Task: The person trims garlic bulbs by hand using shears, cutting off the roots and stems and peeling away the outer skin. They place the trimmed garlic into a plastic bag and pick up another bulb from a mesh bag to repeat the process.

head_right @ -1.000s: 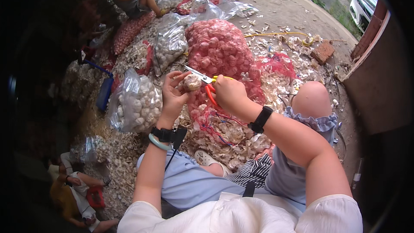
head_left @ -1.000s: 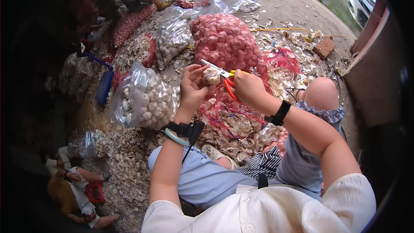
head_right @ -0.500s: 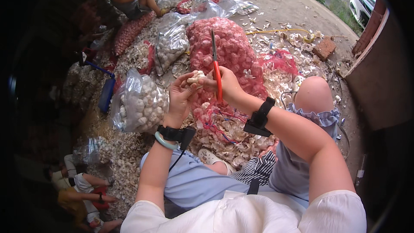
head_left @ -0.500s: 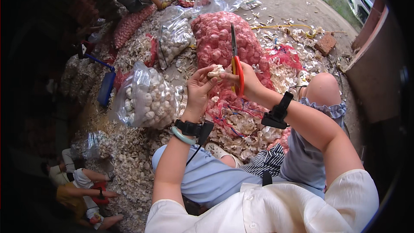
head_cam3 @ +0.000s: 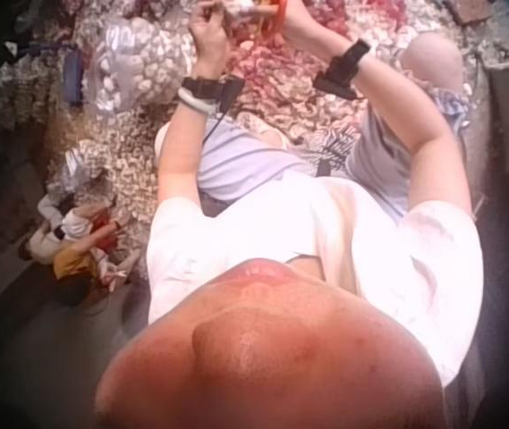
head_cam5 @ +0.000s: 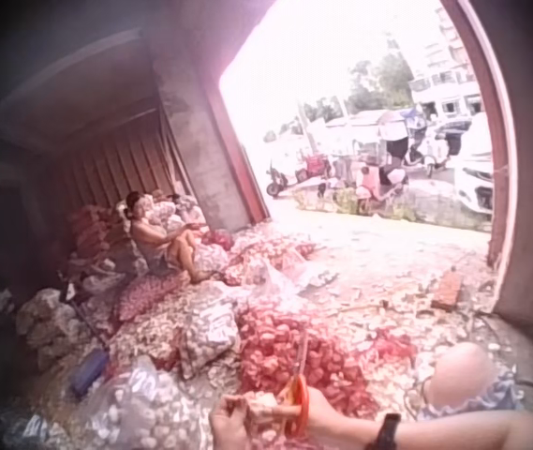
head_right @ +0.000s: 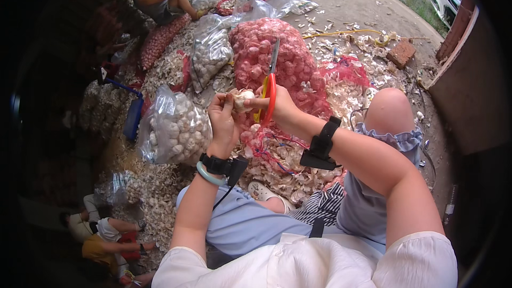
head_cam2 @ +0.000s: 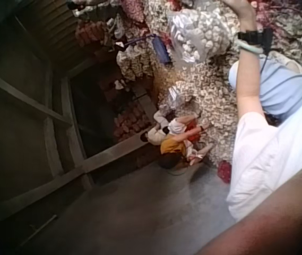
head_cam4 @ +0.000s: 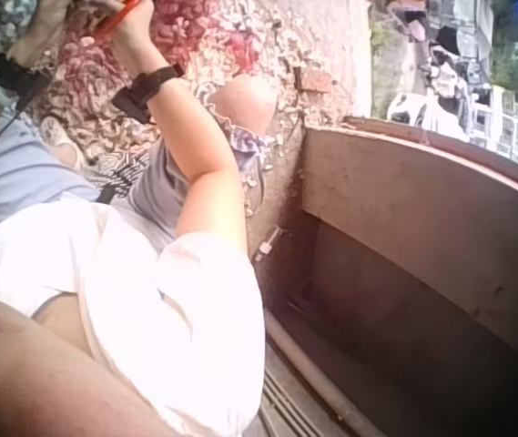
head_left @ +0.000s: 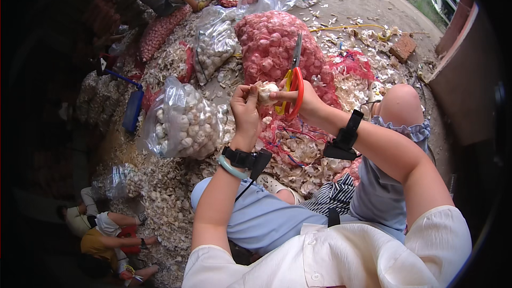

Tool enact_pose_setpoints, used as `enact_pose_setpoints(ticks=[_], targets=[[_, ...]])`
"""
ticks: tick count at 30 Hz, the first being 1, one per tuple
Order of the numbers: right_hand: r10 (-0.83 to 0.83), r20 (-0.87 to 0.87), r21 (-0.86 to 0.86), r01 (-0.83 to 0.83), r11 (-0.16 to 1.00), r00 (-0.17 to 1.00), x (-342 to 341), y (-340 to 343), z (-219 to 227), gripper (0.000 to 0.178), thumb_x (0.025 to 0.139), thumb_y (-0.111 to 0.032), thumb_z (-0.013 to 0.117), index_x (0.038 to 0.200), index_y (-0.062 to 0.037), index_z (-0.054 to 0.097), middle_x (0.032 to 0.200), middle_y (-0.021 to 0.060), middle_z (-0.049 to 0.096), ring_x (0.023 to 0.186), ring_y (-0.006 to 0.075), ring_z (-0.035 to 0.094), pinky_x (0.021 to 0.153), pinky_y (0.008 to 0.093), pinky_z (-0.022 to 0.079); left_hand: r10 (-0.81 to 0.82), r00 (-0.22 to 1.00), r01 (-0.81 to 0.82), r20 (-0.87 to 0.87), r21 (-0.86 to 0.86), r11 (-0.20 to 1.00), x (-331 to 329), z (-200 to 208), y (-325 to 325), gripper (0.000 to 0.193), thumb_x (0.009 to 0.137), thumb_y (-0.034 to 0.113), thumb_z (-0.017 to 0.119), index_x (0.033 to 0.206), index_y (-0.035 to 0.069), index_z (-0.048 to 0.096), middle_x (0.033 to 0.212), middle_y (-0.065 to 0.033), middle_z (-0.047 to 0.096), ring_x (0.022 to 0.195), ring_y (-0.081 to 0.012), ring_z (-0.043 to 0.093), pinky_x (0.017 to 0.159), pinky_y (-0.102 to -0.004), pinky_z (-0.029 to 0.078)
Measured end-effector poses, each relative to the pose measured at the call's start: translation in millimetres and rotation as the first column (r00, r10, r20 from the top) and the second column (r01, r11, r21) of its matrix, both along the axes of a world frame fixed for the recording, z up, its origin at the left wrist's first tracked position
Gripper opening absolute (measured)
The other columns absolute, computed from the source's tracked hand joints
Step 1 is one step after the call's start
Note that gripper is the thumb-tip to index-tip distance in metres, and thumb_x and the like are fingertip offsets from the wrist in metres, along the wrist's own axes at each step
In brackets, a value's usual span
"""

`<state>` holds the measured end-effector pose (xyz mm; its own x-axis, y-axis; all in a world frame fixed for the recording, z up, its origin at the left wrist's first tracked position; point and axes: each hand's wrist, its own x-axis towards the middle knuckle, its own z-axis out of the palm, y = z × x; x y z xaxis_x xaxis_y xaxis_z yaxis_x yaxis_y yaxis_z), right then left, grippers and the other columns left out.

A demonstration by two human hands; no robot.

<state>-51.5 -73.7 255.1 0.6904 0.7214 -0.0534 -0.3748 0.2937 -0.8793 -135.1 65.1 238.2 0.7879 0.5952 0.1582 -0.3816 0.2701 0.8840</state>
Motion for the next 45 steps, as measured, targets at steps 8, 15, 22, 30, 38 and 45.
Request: enact_pose_setpoints(ticks=[8, 15, 22, 30, 38, 45], targets=[[0.025, -0.212, 0.066, -0.011, 0.998, 0.977, 0, -4, -3, 0.037, 0.074, -0.001, 0.074, 0.098, -0.0060, 0.047, 0.085, 0.0060, 0.059, 0.075, 0.0185, 0.064, 0.061, 0.0339, 0.052, -0.043, 0.999, 0.043, -0.017, -0.014, 0.999, -5, 28, -21, 0.012, 0.092, 0.000, 0.051, 0.103, 0.003, 0.048, 0.101, -0.0152, 0.062, 0.101, -0.0291, 0.062, 0.088, -0.0327, 0.052], [0.030, -0.145, 0.137, -0.010, 0.990, 0.989, -2, -7, 12, 0.039, 0.070, 0.004, 0.075, 0.093, -0.0014, 0.044, 0.091, 0.0123, 0.060, 0.079, 0.0205, 0.064, 0.059, 0.0316, 0.053, 0.156, 0.838, -0.119, -0.524, 0.103, 0.987, -15, 31, 11, 0.066, 0.092, 0.046, 0.051, 0.142, 0.016, 0.020, 0.148, -0.0201, 0.019, 0.128, -0.0424, 0.035, 0.092, -0.0574, 0.037], [-0.025, -0.142, 0.191, 0.052, 0.980, 0.989, -2, -8, 10, 0.041, 0.071, 0.003, 0.074, 0.097, -0.0022, 0.042, 0.096, 0.0117, 0.057, 0.082, 0.0197, 0.063, 0.061, 0.0305, 0.052, -0.326, 0.851, 0.444, -0.411, 0.234, 0.865, -15, 48, 1, 0.087, 0.085, 0.039, 0.065, 0.148, 0.019, 0.009, 0.151, -0.0208, 0.011, 0.129, -0.0327, 0.038, 0.093, -0.0418, 0.046], [0.006, 0.156, -0.035, 0.000, 0.999, 0.988, 7, -8, 4, 0.040, 0.078, -0.011, 0.074, 0.099, -0.0026, 0.041, 0.090, 0.0094, 0.056, 0.073, 0.0177, 0.062, 0.059, 0.0302, 0.051, -0.206, 0.955, 0.229, -0.213, 0.091, 0.969, -7, 33, -7, 0.050, 0.082, 0.002, 0.067, 0.126, -0.004, 0.042, 0.111, -0.0131, 0.061, 0.099, -0.0172, 0.061, 0.085, -0.0266, 0.052], [0.023, 0.936, -0.184, 0.432, 0.883, 0.351, 2, -22, 15, 0.068, 0.069, -0.044, 0.077, 0.108, 0.0008, 0.043, 0.099, 0.0177, 0.052, 0.088, 0.0309, 0.058, 0.075, 0.0421, 0.047, -0.164, 0.986, 0.165, 0.020, -0.111, 0.980, -14, 37, 33, 0.041, 0.087, 0.030, 0.063, 0.113, 0.001, 0.050, 0.104, -0.0124, 0.062, 0.093, -0.0285, 0.065, 0.079, -0.0329, 0.058], [0.301, 0.929, -0.371, 0.525, 0.766, 0.217, -7, -23, 12, 0.057, 0.076, -0.041, 0.068, 0.107, 0.0020, 0.046, 0.100, 0.0171, 0.051, 0.090, 0.0314, 0.057, 0.072, 0.0411, 0.047, -0.082, 0.996, 0.087, 0.038, -0.129, 0.988, -19, 34, 39, 0.034, 0.091, 0.032, 0.056, 0.111, 0.005, 0.052, 0.105, -0.0049, 0.060, 0.093, -0.0146, 0.062, 0.077, -0.0301, 0.058]])
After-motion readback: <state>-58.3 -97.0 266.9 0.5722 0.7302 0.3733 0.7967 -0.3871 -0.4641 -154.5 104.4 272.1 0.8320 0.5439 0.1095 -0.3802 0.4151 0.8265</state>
